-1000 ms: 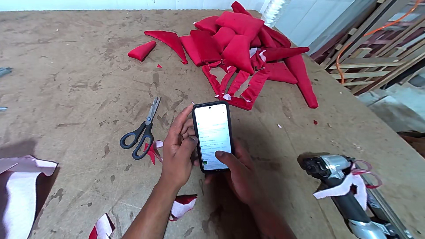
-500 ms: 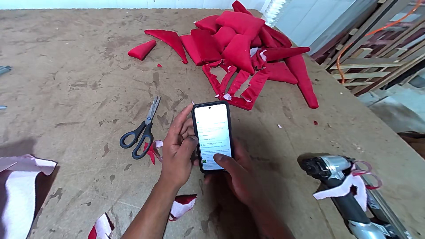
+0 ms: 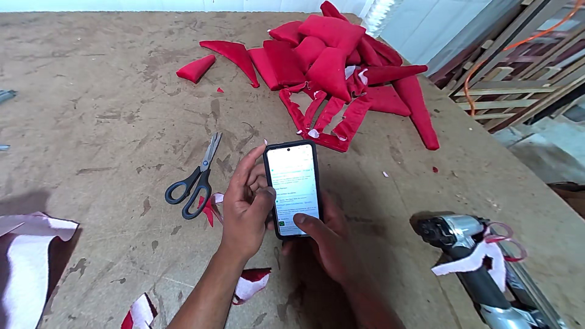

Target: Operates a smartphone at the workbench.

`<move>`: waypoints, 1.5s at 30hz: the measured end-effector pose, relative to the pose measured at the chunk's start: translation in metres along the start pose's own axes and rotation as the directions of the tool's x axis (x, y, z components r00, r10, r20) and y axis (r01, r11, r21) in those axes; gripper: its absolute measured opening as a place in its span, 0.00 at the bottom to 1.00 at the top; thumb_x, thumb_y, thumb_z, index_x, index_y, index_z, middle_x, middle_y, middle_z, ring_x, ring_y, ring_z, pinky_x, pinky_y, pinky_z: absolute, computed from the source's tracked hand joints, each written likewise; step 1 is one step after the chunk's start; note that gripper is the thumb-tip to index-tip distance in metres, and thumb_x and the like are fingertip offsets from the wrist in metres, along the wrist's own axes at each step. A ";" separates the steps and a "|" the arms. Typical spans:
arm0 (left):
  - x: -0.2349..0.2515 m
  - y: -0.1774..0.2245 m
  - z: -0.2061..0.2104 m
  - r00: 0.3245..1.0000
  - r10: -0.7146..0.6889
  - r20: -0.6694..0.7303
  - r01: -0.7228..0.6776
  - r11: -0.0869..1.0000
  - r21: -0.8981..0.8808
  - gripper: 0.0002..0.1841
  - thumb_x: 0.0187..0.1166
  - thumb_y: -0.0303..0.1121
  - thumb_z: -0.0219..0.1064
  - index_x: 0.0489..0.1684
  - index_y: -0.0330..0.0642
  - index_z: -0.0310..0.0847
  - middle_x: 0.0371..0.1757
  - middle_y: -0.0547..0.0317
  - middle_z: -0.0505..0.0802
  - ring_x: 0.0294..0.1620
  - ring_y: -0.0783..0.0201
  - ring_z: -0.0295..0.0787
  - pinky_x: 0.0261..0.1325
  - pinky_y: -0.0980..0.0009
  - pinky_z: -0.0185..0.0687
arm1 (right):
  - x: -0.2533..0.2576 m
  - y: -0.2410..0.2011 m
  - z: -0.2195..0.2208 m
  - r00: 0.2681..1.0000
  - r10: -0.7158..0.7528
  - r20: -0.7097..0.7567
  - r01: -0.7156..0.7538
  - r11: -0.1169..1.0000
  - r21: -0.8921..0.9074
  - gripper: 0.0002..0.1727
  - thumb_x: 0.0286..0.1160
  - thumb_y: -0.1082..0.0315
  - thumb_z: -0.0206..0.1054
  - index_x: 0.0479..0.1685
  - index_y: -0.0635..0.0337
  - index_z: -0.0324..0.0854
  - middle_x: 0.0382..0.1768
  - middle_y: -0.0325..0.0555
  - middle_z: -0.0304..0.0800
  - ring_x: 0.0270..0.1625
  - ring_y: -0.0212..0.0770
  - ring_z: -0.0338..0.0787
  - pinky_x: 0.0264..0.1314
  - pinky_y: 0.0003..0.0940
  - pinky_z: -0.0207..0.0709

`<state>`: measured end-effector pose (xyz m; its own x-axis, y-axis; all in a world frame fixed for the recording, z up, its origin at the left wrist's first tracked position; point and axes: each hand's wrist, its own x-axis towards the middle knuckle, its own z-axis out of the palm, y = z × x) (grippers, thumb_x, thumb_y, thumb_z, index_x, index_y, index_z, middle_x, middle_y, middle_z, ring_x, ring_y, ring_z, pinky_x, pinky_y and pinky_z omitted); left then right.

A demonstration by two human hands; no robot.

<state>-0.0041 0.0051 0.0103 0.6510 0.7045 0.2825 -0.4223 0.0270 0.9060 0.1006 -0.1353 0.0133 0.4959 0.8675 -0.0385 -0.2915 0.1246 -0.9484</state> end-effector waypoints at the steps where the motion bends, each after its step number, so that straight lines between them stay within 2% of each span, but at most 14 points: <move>1: 0.000 0.000 0.000 1.000 -0.002 -0.002 0.002 1.000 0.000 0.33 0.82 0.24 0.55 0.91 0.55 0.61 0.58 0.47 0.89 0.42 0.57 0.91 0.32 0.69 0.89 | 0.000 0.000 0.000 1.000 -0.003 0.006 0.003 1.000 -0.001 0.26 0.81 0.68 0.62 0.77 0.60 0.65 0.52 0.67 0.91 0.44 0.62 0.96 0.33 0.50 0.94; 6: 0.000 0.000 0.000 1.000 -0.007 -0.003 0.007 1.000 -0.015 0.33 0.82 0.24 0.55 0.90 0.55 0.61 0.57 0.46 0.89 0.37 0.58 0.90 0.24 0.70 0.86 | 0.000 0.001 0.000 1.000 -0.008 0.000 0.008 1.000 -0.012 0.25 0.80 0.68 0.62 0.77 0.60 0.66 0.52 0.66 0.91 0.43 0.61 0.96 0.32 0.49 0.94; 11: 0.000 0.000 -0.001 1.000 0.003 0.003 -0.003 1.000 -0.005 0.33 0.83 0.23 0.54 0.91 0.55 0.61 0.58 0.47 0.89 0.41 0.58 0.91 0.30 0.69 0.88 | -0.001 0.000 0.002 1.000 0.001 -0.015 -0.001 1.000 -0.022 0.25 0.80 0.68 0.63 0.76 0.57 0.66 0.52 0.64 0.91 0.43 0.59 0.97 0.32 0.48 0.94; 16: 0.000 0.001 -0.001 1.000 -0.003 -0.001 0.003 1.000 -0.005 0.32 0.83 0.24 0.53 0.90 0.55 0.61 0.58 0.48 0.89 0.40 0.58 0.90 0.27 0.69 0.87 | -0.001 0.000 0.002 1.000 0.002 -0.008 -0.002 1.000 -0.018 0.26 0.80 0.68 0.63 0.78 0.57 0.65 0.52 0.66 0.91 0.44 0.61 0.96 0.32 0.50 0.94; 22: 0.001 0.001 -0.001 1.000 0.015 0.012 -0.015 1.000 -0.020 0.33 0.83 0.23 0.52 0.91 0.53 0.60 0.60 0.47 0.89 0.47 0.57 0.91 0.39 0.66 0.90 | 0.000 0.001 0.001 1.000 -0.009 -0.005 0.009 0.999 -0.033 0.26 0.80 0.67 0.63 0.77 0.57 0.67 0.53 0.65 0.91 0.44 0.61 0.96 0.32 0.49 0.94; 27: 0.001 0.001 -0.001 1.000 0.001 0.005 -0.001 0.999 -0.035 0.33 0.82 0.23 0.52 0.90 0.54 0.61 0.58 0.47 0.89 0.42 0.57 0.91 0.29 0.68 0.88 | -0.001 0.000 0.002 1.000 0.000 -0.024 -0.001 0.999 -0.037 0.26 0.80 0.68 0.63 0.78 0.58 0.66 0.52 0.65 0.91 0.43 0.60 0.97 0.32 0.49 0.94; 31: 0.001 0.001 -0.001 1.000 -0.001 0.004 0.001 0.999 -0.032 0.32 0.83 0.24 0.51 0.90 0.54 0.61 0.57 0.47 0.90 0.40 0.57 0.91 0.27 0.68 0.87 | 0.000 0.001 0.002 1.000 -0.004 -0.020 0.003 0.999 -0.042 0.27 0.79 0.69 0.63 0.78 0.58 0.66 0.53 0.66 0.91 0.44 0.62 0.96 0.32 0.51 0.94; 33: 0.001 0.001 -0.001 1.000 -0.004 0.007 0.004 1.000 -0.031 0.32 0.83 0.23 0.51 0.91 0.54 0.61 0.58 0.47 0.90 0.42 0.57 0.91 0.30 0.68 0.88 | 0.000 0.000 0.002 1.000 -0.001 -0.015 0.001 0.999 -0.042 0.27 0.79 0.69 0.63 0.78 0.58 0.66 0.53 0.66 0.90 0.45 0.62 0.96 0.33 0.50 0.94; 39: 0.001 0.001 -0.001 1.000 -0.010 -0.002 0.010 1.000 -0.029 0.32 0.83 0.24 0.52 0.90 0.54 0.61 0.60 0.47 0.89 0.44 0.57 0.92 0.30 0.67 0.89 | 0.000 -0.001 0.003 1.000 0.011 -0.025 -0.013 0.999 -0.048 0.27 0.78 0.69 0.63 0.77 0.57 0.66 0.53 0.65 0.91 0.43 0.61 0.96 0.32 0.49 0.94; 44: 0.001 0.002 -0.001 1.000 0.007 0.005 -0.007 1.000 -0.016 0.33 0.82 0.23 0.52 0.90 0.54 0.61 0.58 0.48 0.89 0.47 0.58 0.91 0.40 0.65 0.91 | -0.001 -0.001 0.003 0.999 0.020 -0.030 -0.022 0.998 -0.053 0.26 0.79 0.69 0.63 0.77 0.57 0.66 0.52 0.64 0.91 0.44 0.61 0.96 0.33 0.50 0.94; 45: 0.000 0.001 -0.001 1.000 0.008 0.003 -0.008 1.000 -0.016 0.33 0.82 0.23 0.52 0.90 0.54 0.61 0.57 0.48 0.89 0.46 0.57 0.91 0.39 0.65 0.91 | -0.002 -0.002 0.003 0.999 0.027 -0.038 -0.029 0.998 -0.057 0.27 0.79 0.70 0.63 0.77 0.57 0.66 0.52 0.64 0.91 0.44 0.60 0.97 0.33 0.49 0.95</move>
<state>-0.0047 0.0059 0.0113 0.6494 0.7028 0.2905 -0.4375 0.0329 0.8986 0.0977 -0.1356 0.0161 0.5187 0.8516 -0.0756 -0.2589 0.0722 -0.9632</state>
